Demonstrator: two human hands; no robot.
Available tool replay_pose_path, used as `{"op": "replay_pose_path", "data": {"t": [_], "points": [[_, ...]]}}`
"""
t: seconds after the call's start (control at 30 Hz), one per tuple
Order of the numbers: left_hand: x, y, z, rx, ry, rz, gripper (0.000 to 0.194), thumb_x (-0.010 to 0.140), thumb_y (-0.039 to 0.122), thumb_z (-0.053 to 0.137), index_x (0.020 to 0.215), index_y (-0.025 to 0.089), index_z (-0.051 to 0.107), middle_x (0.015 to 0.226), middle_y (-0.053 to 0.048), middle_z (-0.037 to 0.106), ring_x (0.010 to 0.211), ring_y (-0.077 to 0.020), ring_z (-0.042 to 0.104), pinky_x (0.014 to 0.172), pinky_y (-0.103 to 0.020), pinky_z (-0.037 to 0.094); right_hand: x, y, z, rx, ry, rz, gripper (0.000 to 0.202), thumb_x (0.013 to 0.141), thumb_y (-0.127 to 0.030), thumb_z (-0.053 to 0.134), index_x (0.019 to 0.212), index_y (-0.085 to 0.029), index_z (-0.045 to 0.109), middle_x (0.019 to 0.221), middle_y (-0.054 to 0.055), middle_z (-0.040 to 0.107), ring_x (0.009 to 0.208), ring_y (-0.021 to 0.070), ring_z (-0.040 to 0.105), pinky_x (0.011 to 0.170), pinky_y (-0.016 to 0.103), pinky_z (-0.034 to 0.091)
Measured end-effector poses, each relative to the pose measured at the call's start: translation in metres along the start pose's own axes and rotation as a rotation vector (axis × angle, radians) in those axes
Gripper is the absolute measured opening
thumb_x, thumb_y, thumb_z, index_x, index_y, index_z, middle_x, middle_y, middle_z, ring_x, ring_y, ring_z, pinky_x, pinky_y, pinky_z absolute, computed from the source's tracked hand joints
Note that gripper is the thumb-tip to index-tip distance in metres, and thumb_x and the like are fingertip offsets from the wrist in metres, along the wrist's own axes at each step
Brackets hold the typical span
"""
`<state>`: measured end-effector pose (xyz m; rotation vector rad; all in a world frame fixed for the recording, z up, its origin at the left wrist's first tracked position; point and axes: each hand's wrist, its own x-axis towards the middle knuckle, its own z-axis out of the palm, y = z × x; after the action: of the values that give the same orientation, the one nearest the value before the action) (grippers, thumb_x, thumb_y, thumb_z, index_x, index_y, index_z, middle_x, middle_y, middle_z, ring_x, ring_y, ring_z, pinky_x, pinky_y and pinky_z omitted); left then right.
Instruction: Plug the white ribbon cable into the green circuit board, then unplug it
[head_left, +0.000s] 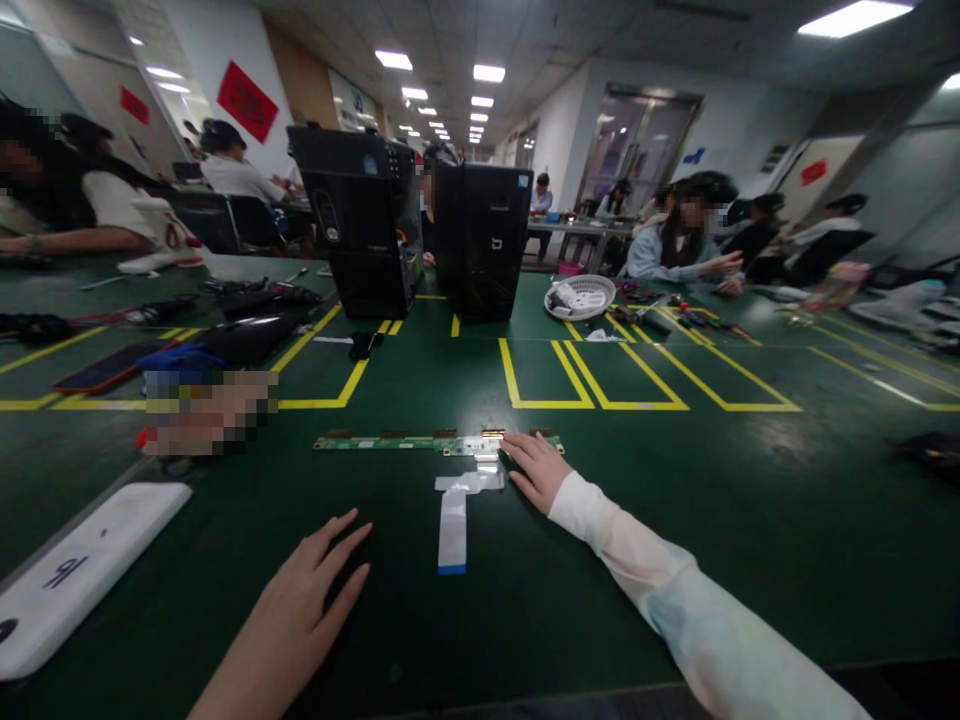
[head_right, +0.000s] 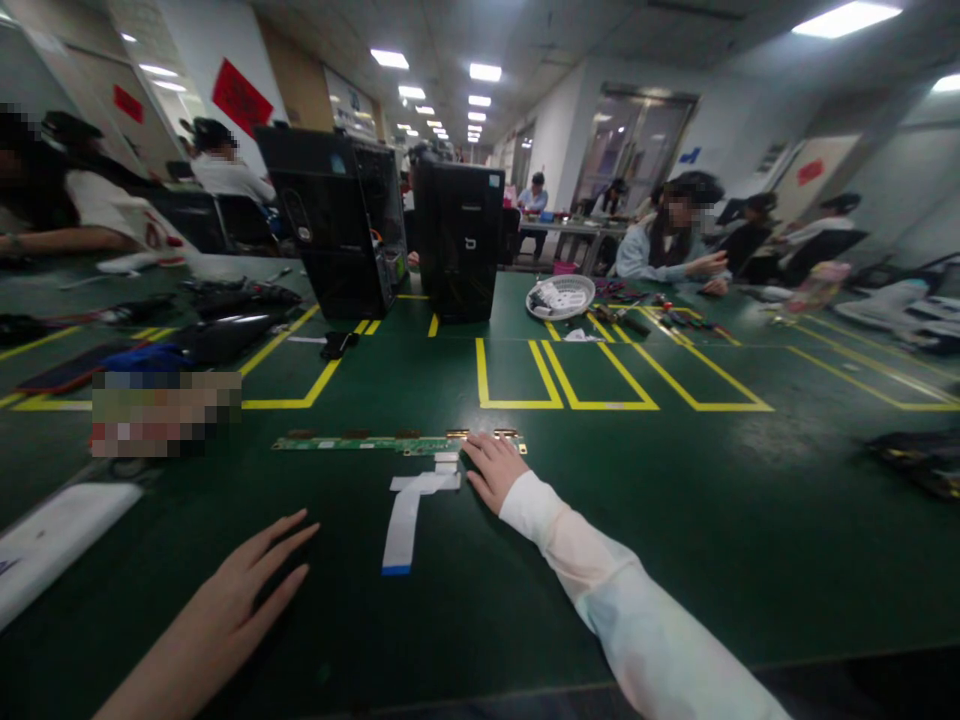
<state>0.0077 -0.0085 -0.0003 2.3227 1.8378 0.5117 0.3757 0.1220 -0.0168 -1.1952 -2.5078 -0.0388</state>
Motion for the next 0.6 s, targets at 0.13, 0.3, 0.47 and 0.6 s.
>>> {"op": "replay_pose_path", "data": {"t": [0.13,0.3,0.47,0.6], "points": [[-0.009,0.006,0.013,0.050,0.033,0.050,0.046,0.094,0.048,0.041,0.135,0.033,0.054,0.145,-0.003,0.051,0.135,-0.0295,0.046,0.108,-0.057,0.039,0.005,-0.011,-0.008,0.098,0.014,-0.128,0.046,0.098,-0.026,0.031,0.140,-0.014,0.047,0.142,0.016,0.048,0.136,0.0249,0.039,0.114,0.053,0.030],[-0.007,0.014,0.019,0.104,0.078,0.077,0.047,0.094,0.044,0.040,0.139,0.031,0.049,0.147,-0.004,0.050,0.136,-0.0288,0.044,0.109,-0.058,0.037,0.008,-0.028,-0.021,0.091,-0.134,-0.113,0.049,0.098,-0.045,0.040,0.140,-0.022,0.050,0.146,0.016,0.043,0.136,0.0295,0.039,0.111,0.059,0.028],[-0.001,0.018,0.021,0.134,0.085,0.108,0.050,0.094,0.044,0.043,0.142,0.032,0.044,0.149,-0.004,0.047,0.137,-0.0280,0.043,0.110,-0.057,0.038,0.008,-0.031,-0.025,0.095,-0.191,-0.070,0.054,0.095,-0.052,0.046,0.142,-0.024,0.050,0.148,0.015,0.040,0.138,0.0303,0.036,0.112,0.059,0.025],[0.005,0.022,0.022,0.138,0.091,0.098,0.051,0.094,0.044,0.043,0.143,0.031,0.043,0.149,-0.003,0.047,0.137,-0.0261,0.042,0.113,-0.054,0.035,0.009,-0.030,-0.026,0.110,-0.201,-0.058,0.055,0.095,-0.053,0.046,0.141,-0.025,0.050,0.149,0.014,0.040,0.138,0.0295,0.035,0.113,0.058,0.024]]}}
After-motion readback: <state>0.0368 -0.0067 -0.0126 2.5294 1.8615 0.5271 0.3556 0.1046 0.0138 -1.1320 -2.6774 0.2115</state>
